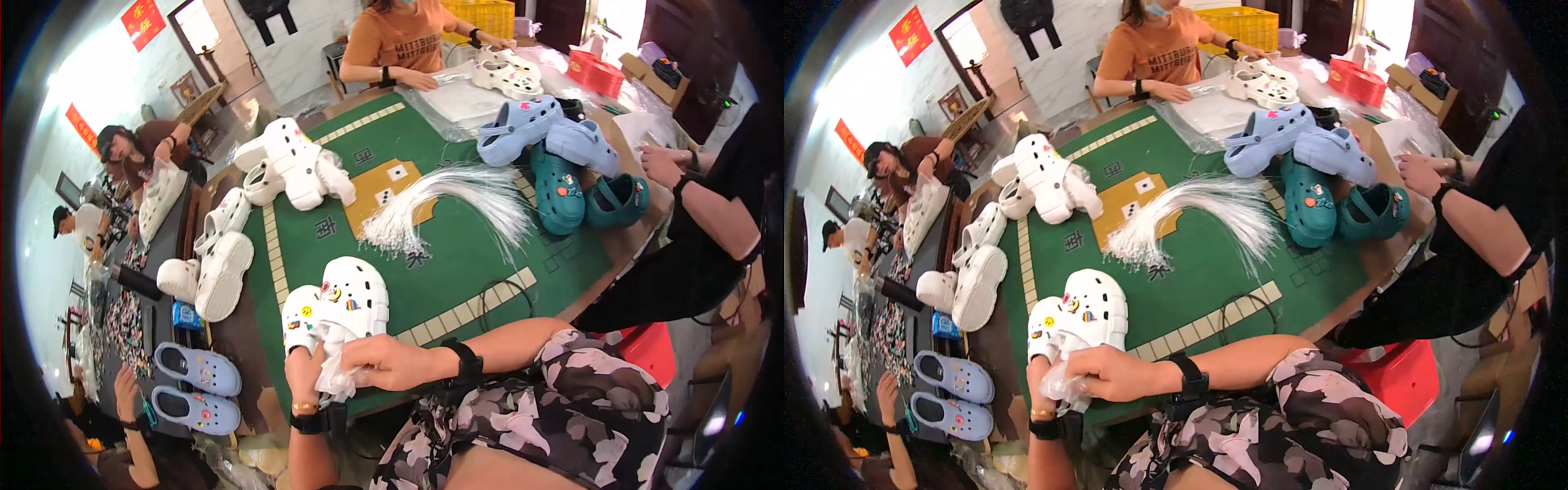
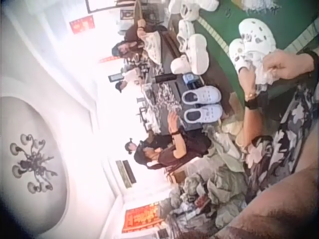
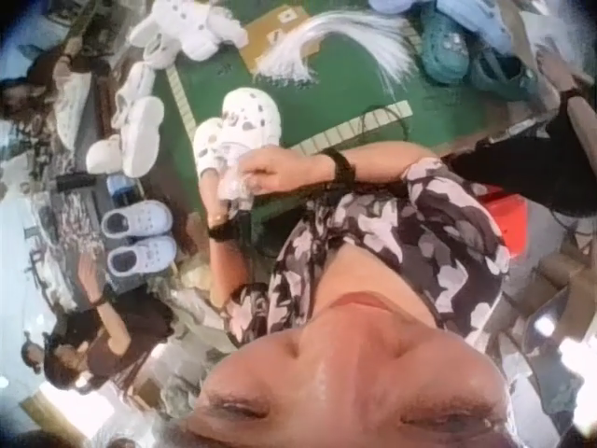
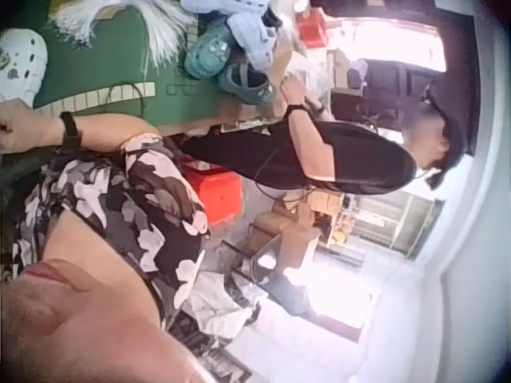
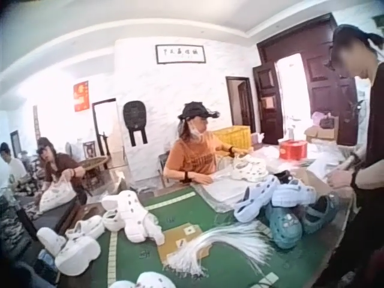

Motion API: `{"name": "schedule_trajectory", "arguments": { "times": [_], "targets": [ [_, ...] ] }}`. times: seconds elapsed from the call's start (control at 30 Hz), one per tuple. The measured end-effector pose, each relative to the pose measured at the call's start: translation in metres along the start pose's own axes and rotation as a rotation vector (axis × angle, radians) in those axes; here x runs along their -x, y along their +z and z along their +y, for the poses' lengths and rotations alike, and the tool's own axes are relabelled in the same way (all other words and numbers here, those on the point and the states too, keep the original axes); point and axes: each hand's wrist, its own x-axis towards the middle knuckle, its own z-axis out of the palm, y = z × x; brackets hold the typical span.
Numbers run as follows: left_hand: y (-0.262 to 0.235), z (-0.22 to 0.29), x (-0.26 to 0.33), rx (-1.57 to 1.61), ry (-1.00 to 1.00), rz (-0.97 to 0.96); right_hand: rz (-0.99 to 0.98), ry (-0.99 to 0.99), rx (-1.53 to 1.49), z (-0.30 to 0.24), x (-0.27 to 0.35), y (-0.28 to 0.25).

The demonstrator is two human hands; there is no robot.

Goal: Attach decorative charms and straps to rubber clogs and package them.

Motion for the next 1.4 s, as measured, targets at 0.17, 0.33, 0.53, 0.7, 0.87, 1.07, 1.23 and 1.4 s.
{"name": "schedule_trajectory", "arguments": {
  "times": [0.17,0.33,0.53,0.7,0.87,1.07,1.23,1.4],
  "targets": [
    [0.03,-0.038,-0.01,-0.145,0.215,0.062,0.131,-0.159,-0.161,-0.041,0.0,-0.053],
    [-0.009,0.04,0.022,-0.082,-0.059,0.109,0.828,-0.019,0.462,-0.057,-0.008,-0.186],
    [-0.013,0.054,0.021,-0.128,-0.016,0.116,1.342,-0.156,0.69,-0.066,0.047,-0.391],
    [-0.003,0.058,0.012,-0.143,0.039,0.113,1.339,0.051,0.76,-0.015,0.1,-0.395],
    [0.003,0.07,-0.001,0.134,0.025,0.154,0.718,0.386,0.919,0.064,0.092,-0.306],
    [-0.008,0.082,0.014,0.034,0.033,0.069,0.357,0.62,1.139,0.108,0.063,-0.269],
    [-0.025,0.08,0.043,0.035,0.119,-0.142,0.259,0.885,1.249,0.13,0.047,-0.258],
    [-0.032,0.065,0.055,0.065,0.294,-0.202,0.281,0.824,1.267,0.141,0.05,-0.258]
  ]
}}
